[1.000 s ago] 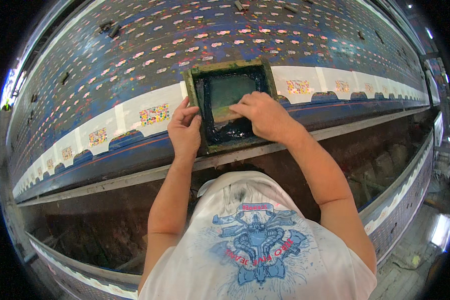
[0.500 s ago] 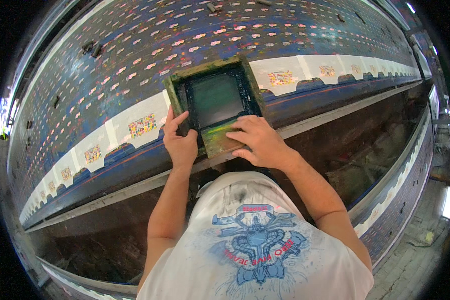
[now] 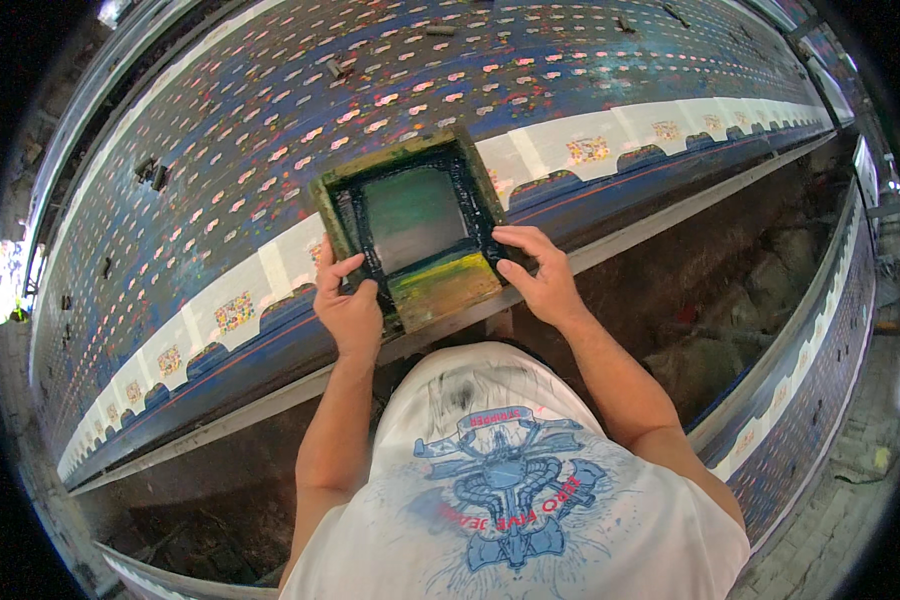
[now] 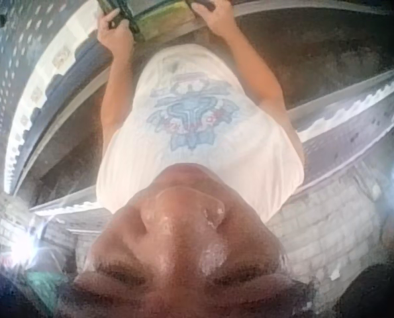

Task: The person holds a screen printing frame and repeatedly rubs a squeegee across a green ink bed to spread and smooth the ink. The person occasionally lifts and repositions the frame while continuing to work the ink with the squeegee.

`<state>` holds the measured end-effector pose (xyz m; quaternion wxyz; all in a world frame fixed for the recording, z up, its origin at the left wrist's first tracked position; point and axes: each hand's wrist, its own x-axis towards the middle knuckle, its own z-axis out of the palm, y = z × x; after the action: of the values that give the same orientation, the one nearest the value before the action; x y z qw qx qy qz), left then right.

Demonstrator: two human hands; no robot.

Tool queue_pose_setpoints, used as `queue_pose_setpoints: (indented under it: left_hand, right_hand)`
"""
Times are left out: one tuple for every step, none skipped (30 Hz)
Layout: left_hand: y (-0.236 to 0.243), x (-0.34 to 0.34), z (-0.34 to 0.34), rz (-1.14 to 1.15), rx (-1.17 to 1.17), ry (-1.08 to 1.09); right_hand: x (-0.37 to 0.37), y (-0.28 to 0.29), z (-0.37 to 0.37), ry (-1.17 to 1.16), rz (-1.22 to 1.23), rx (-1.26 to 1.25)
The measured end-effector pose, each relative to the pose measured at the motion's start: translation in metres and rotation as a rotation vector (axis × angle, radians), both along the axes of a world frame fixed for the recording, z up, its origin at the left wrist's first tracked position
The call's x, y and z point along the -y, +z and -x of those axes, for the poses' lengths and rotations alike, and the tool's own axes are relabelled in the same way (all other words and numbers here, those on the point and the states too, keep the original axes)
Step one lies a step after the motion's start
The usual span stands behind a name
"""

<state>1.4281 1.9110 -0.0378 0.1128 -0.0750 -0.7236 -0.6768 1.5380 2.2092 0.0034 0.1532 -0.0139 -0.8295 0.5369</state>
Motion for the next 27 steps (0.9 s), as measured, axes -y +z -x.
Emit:
queue_pose_setpoints:
  left_hand:
    - [-0.004,-0.017,-0.001,-0.006,0.0,0.001]
    - [-0.007,-0.034,-0.003,-0.011,0.002,-0.001]
    - [-0.009,-0.048,-0.004,0.01,0.009,-0.008]
    - [-0.011,-0.061,-0.005,-0.013,0.027,-0.013]
    - [-0.008,-0.074,-0.007,-0.035,0.046,-0.018]
    - [-0.007,-0.085,-0.008,-0.057,0.065,-0.022]
    - [-0.011,-0.092,-0.009,-0.055,0.084,-0.023]
    - [-0.013,-0.098,-0.009,-0.08,0.096,-0.019]
    - [-0.015,-0.102,-0.01,-0.105,0.107,-0.014]
    - [-0.018,-0.105,-0.011,-0.131,0.118,-0.009]
    - [-0.018,-0.107,-0.011,-0.135,0.128,-0.009]
    - [-0.019,-0.106,-0.011,-0.14,0.138,-0.008]
    - [-0.019,-0.105,-0.01,-0.145,0.148,-0.008]
    - [-0.016,-0.107,-0.01,-0.154,0.162,-0.005]
    - [-0.014,-0.108,-0.01,-0.162,0.177,-0.003]
    - [-0.012,-0.11,-0.01,-0.171,0.192,-0.001]
    - [-0.012,-0.11,-0.011,-0.175,0.202,0.004]
    - [-0.012,-0.111,-0.011,-0.178,0.212,0.008]
    - [-0.012,-0.111,-0.011,-0.182,0.222,0.012]
    - [-0.012,-0.112,-0.012,-0.171,0.22,0.013]
    - [-0.013,-0.113,-0.012,-0.161,0.217,0.014]
    - [-0.013,-0.113,-0.012,-0.151,0.215,0.015]
    - [-0.015,-0.112,-0.011,-0.137,0.22,0.017]
    - [-0.017,-0.109,-0.01,-0.123,0.225,0.02]
    - [-0.02,-0.107,-0.011,-0.108,0.231,0.023]
    - [-0.015,-0.11,-0.011,-0.119,0.244,0.019]
    - [-0.01,-0.113,-0.012,-0.13,0.257,0.015]
  right_hand:
    - [-0.016,0.0,-0.001,-0.008,0.002,0.0]
    - [-0.031,-0.001,-0.004,-0.018,0.006,0.002]
    - [-0.045,-0.002,-0.006,-0.024,-0.009,0.006]
    - [-0.058,-0.003,-0.007,-0.016,-0.024,0.002]
    - [-0.071,-0.003,-0.009,-0.01,-0.038,0.0]
    - [-0.081,-0.004,-0.01,-0.002,-0.052,-0.002]
    - [-0.091,-0.004,-0.013,0.005,-0.048,-0.002]
    - [-0.099,-0.005,-0.014,0.023,-0.042,-0.005]
    - [-0.107,-0.007,-0.015,0.042,-0.035,-0.008]
    - [-0.113,-0.008,-0.015,0.061,-0.029,-0.01]
    - [-0.117,-0.008,-0.014,0.074,-0.02,-0.014]
    - [-0.12,-0.007,-0.014,0.086,-0.011,-0.018]
    - [-0.123,-0.007,-0.014,0.098,-0.003,-0.021]
    - [-0.126,-0.008,-0.015,0.101,-0.016,-0.026]
    - [-0.128,-0.008,-0.015,0.103,-0.029,-0.03]
    - [-0.13,-0.009,-0.015,0.104,-0.042,-0.034]
    - [-0.13,-0.007,-0.015,0.104,-0.063,-0.042]
    - [-0.131,-0.005,-0.015,0.103,-0.084,-0.05]
    - [-0.13,-0.002,-0.015,0.101,-0.105,-0.058]
    - [-0.13,0.002,-0.015,0.112,-0.14,-0.08]
    - [-0.13,0.006,-0.015,0.124,-0.175,-0.101]
    - [-0.13,0.01,-0.015,0.135,-0.21,-0.123]
    - [-0.13,0.013,-0.014,0.168,-0.23,-0.142]
    - [-0.129,0.016,-0.012,0.201,-0.25,-0.162]
    - [-0.128,0.017,-0.011,0.234,-0.27,-0.181]
    - [-0.127,0.016,-0.011,0.262,-0.285,-0.191]
    - [-0.126,0.015,-0.011,0.29,-0.299,-0.201]
